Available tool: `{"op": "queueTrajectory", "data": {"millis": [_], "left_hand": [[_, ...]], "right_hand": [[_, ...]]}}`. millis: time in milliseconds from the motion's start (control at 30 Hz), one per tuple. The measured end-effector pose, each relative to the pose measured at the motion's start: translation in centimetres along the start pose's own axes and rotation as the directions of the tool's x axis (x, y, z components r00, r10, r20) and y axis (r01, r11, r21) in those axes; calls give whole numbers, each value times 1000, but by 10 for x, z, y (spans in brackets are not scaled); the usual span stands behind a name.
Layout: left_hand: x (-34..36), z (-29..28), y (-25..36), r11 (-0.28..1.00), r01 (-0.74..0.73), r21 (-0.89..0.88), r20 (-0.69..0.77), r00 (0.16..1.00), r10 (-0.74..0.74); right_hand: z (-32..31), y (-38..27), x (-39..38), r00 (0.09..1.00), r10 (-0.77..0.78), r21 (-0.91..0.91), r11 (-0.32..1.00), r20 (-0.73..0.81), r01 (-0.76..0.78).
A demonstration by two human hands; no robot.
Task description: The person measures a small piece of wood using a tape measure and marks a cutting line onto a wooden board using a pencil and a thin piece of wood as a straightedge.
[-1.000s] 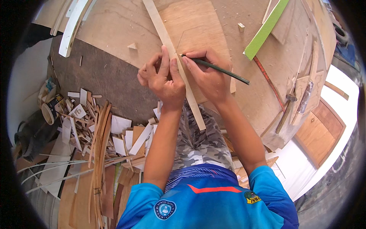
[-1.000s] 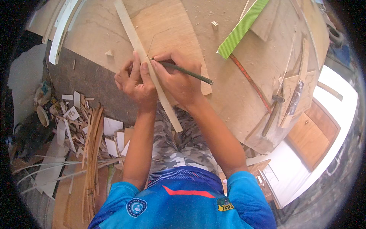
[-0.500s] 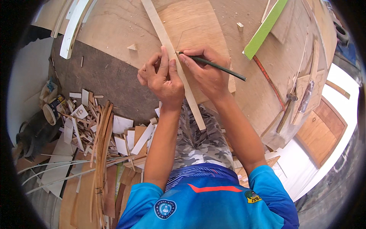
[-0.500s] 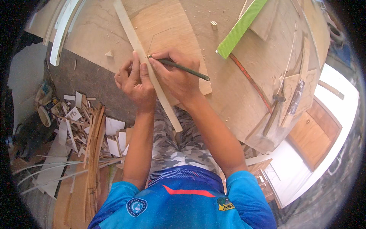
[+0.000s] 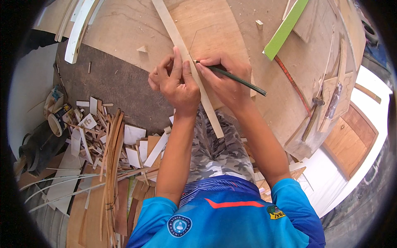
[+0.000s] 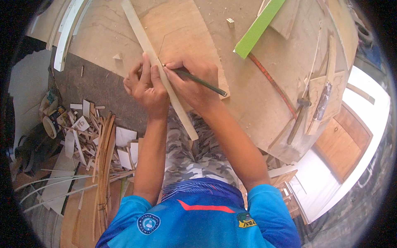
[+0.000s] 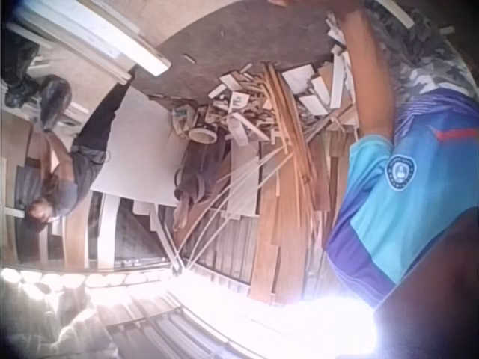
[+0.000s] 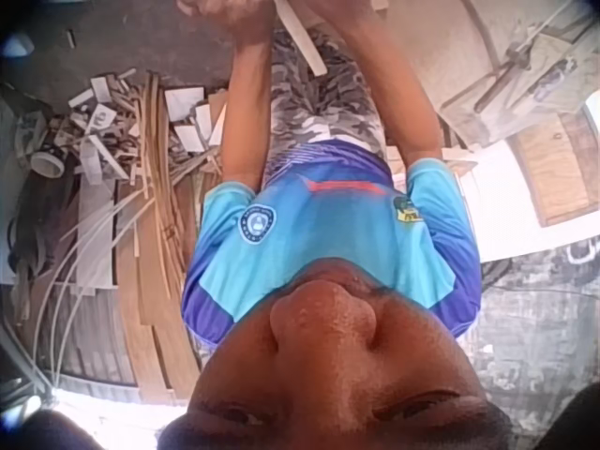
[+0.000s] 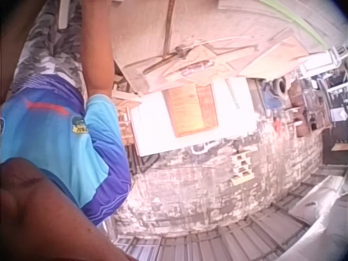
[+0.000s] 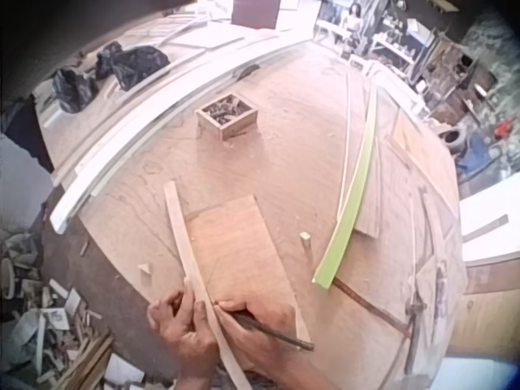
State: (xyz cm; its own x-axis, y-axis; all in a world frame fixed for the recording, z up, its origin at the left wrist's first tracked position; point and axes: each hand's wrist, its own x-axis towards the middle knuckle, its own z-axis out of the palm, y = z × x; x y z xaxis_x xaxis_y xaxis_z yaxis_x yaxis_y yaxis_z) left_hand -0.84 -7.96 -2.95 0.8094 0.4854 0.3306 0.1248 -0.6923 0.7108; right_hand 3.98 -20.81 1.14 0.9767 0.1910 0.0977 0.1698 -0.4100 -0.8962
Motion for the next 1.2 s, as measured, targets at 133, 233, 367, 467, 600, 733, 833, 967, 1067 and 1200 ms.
{"op": "queueTrajectory", "data": {"millis": [133, 233, 367, 467, 600, 733, 833, 967, 1067, 1200], "left_hand": [[-1, 1, -3, 1000, -12, 6, -10, 1000, 12], [-1, 3, -1, 1000, -8, 25, -4, 1000, 8], [-2, 3, -3, 1000, 1, 26, 11, 1000, -1], [-1, 3, -5, 1000, -7, 5, 9, 1000, 6], [-3, 2, -2, 1000, 18, 18, 26, 999, -19], [-1, -8, 4, 998, 24, 65, 58, 998, -27], [0, -21, 24, 989, 74, 130, 140, 986, -93], [-4, -31, 25, 985, 169, 24, 134, 976, -171], [-1, -38, 17, 981, 194, -20, 136, 972, -190], [-2, -44, 15, 913, 367, -179, 169, 926, -338]], "right_hand": [[-6, 1, -17, 996, 81, -4, 997, 41, -81], [-9, 3, -24, 994, 96, 32, 995, 43, -97], [-11, 2, -27, 991, 130, 93, 987, 32, -132], [-15, 5, -31, 994, 97, 148, 984, 53, -104], [-17, 10, -59, 959, 249, 397, 901, -139, -177], [-37, 8, -84, 932, 238, 270, 949, -274, -163], [-44, 4, -91, 972, 86, -103, 989, -219, -111], [-32, -2, -89, 997, -22, -453, 892, -77, -16], [-38, 7, -89, 999, -49, -482, 876, -25, 31], [-76, 17, -67, 992, -84, -508, 853, 96, 122]]}}
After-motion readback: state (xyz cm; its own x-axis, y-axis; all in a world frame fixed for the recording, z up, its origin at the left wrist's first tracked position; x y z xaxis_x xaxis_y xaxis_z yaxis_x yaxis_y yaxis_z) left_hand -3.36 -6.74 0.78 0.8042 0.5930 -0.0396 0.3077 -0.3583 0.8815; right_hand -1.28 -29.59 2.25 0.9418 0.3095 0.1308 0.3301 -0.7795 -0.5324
